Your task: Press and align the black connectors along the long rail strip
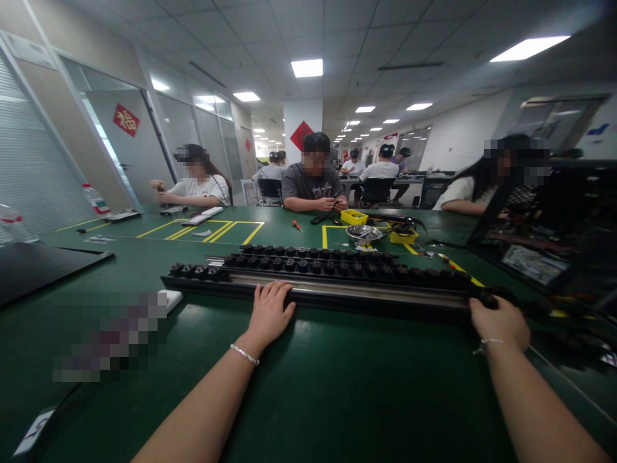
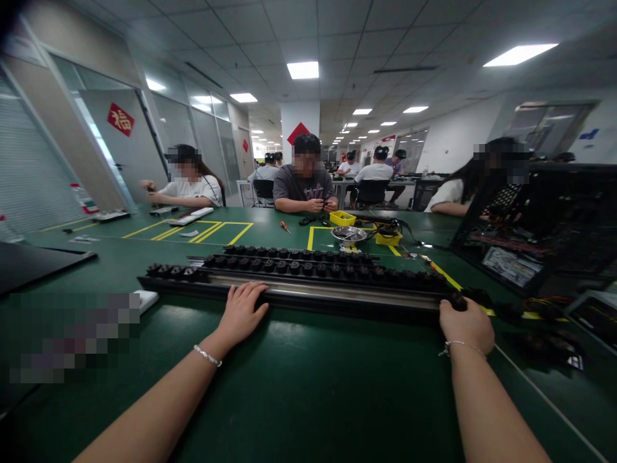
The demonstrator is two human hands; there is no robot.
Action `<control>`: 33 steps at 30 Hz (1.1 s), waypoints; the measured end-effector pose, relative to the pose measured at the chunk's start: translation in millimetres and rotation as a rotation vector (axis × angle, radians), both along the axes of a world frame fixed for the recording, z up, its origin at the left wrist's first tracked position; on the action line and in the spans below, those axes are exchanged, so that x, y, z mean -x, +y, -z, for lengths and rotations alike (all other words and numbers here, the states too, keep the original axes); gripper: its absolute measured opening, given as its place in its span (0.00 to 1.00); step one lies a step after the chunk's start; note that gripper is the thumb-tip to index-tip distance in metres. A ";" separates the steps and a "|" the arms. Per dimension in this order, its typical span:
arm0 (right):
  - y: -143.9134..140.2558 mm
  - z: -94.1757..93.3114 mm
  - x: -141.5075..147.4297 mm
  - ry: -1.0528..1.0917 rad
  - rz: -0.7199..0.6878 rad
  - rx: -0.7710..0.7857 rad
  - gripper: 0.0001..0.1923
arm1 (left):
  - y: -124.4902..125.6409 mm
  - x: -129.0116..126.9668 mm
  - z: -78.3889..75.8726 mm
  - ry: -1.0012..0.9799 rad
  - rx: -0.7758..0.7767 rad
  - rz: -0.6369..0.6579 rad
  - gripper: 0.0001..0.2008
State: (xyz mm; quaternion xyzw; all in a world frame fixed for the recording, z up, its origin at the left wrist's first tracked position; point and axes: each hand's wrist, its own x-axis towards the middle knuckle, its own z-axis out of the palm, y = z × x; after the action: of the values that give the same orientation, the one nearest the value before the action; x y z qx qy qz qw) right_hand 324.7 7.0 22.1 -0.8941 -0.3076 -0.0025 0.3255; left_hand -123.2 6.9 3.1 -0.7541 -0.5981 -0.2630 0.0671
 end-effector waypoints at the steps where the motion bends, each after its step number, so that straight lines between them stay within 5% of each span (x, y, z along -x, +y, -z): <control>1: 0.1 0.2 -0.5 0.001 0.001 0.002 0.27 | -0.1 0.1 -0.1 0.000 0.002 -0.001 0.19; 33: 0.9 1.3 -10.8 0.103 0.066 -0.065 0.29 | -0.2 0.9 -1.7 -0.007 0.026 -0.001 0.18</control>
State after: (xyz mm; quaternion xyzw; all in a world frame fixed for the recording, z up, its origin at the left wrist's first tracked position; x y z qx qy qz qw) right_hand 335.6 8.0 20.8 -0.8916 -0.2605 0.0230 0.3697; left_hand -124.1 6.6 4.8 -0.7535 -0.6022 -0.2578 0.0555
